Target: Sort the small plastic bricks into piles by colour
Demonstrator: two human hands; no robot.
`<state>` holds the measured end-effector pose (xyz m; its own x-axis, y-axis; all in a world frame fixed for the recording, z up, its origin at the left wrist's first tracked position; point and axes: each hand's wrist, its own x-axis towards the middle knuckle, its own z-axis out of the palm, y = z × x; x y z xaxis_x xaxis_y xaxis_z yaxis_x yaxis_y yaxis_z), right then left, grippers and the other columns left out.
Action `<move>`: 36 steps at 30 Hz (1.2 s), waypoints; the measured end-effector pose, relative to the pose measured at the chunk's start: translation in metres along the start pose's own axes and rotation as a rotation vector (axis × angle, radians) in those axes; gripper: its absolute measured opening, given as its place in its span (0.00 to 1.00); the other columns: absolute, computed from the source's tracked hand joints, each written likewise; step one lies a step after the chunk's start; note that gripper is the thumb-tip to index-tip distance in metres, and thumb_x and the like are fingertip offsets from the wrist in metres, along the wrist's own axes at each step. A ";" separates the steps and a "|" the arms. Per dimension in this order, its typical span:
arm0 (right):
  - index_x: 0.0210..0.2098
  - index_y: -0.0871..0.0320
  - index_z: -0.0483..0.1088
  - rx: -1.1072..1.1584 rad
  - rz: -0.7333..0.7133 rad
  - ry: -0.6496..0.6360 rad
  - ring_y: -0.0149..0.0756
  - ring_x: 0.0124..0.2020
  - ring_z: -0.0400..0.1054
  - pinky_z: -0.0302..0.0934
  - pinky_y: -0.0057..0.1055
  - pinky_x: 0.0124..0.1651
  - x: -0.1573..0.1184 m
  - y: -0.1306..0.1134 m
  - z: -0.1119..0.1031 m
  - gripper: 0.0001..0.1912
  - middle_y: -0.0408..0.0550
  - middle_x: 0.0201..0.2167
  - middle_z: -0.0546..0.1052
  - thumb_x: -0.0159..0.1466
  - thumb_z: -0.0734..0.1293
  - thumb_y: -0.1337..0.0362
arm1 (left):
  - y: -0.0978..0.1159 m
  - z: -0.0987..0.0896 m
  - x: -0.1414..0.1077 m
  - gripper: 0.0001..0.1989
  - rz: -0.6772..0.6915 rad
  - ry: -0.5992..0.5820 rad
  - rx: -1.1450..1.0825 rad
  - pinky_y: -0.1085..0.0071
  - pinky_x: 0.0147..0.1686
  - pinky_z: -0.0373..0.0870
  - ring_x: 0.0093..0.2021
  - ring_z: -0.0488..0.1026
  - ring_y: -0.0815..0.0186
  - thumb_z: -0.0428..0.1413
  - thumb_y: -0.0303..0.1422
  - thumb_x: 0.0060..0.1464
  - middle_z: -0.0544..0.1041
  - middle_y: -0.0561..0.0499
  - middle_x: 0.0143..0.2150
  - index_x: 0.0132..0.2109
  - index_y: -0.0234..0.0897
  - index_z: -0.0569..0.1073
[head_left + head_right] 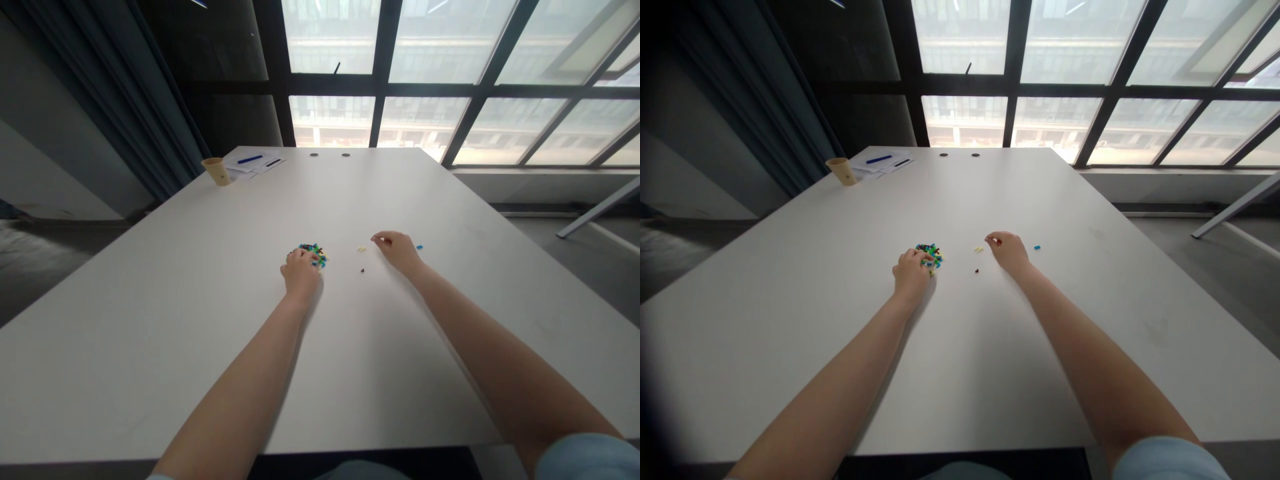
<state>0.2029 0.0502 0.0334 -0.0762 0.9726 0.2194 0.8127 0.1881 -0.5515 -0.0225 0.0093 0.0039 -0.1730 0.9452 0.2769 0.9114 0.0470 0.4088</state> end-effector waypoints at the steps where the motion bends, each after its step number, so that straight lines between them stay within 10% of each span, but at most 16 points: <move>1: 0.35 0.57 0.76 -0.026 -0.005 -0.056 0.31 0.27 0.65 0.56 0.26 0.32 -0.010 -0.004 -0.003 0.13 0.47 0.27 0.76 0.59 0.61 0.62 | 0.000 0.000 0.000 0.13 0.004 0.001 0.002 0.62 0.39 0.61 0.47 0.65 0.58 0.47 0.23 0.48 0.71 0.47 0.42 0.35 0.40 0.74; 5: 0.29 0.57 0.76 -0.090 -0.096 -0.367 0.29 0.23 0.62 0.51 0.25 0.27 -0.059 -0.017 -0.003 0.11 0.45 0.23 0.74 0.56 0.60 0.67 | 0.003 0.002 -0.003 0.09 0.069 0.008 0.040 0.60 0.38 0.60 0.44 0.65 0.55 0.49 0.30 0.50 0.71 0.44 0.40 0.32 0.39 0.74; 10: 0.27 0.57 0.73 -0.003 -0.129 -0.367 0.28 0.22 0.59 0.49 0.25 0.26 -0.098 -0.018 0.004 0.11 0.44 0.21 0.72 0.56 0.59 0.68 | 0.004 0.004 -0.007 0.08 0.093 -0.013 0.086 0.60 0.38 0.60 0.44 0.64 0.54 0.51 0.35 0.49 0.71 0.44 0.41 0.33 0.39 0.73; 22: 0.27 0.58 0.72 0.106 -0.132 -0.302 0.27 0.23 0.57 0.49 0.24 0.28 -0.101 -0.009 0.004 0.10 0.42 0.20 0.68 0.57 0.59 0.67 | 0.011 0.005 -0.005 0.08 0.177 0.053 -0.011 0.60 0.39 0.60 0.42 0.67 0.56 0.47 0.31 0.54 0.74 0.44 0.37 0.36 0.37 0.70; 29: 0.28 0.59 0.72 0.146 -0.139 -0.310 0.26 0.21 0.55 0.49 0.24 0.27 -0.099 -0.007 0.000 0.10 0.41 0.18 0.67 0.56 0.60 0.68 | 0.032 0.000 -0.024 0.08 0.415 0.091 -0.522 0.66 0.43 0.64 0.37 0.71 0.66 0.52 0.35 0.54 0.76 0.50 0.35 0.41 0.39 0.66; 36: 0.27 0.57 0.72 0.139 -0.207 -0.296 0.28 0.24 0.58 0.51 0.25 0.30 -0.100 -0.003 0.001 0.10 0.41 0.20 0.68 0.57 0.59 0.68 | 0.046 -0.009 -0.042 0.07 0.694 0.063 -0.451 0.67 0.42 0.63 0.36 0.71 0.67 0.53 0.37 0.54 0.76 0.50 0.33 0.39 0.41 0.70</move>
<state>0.2078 -0.0471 0.0121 -0.4103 0.9057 0.1063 0.6784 0.3810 -0.6282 0.0233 -0.0310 0.0189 0.3410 0.6911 0.6372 0.5837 -0.6871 0.4327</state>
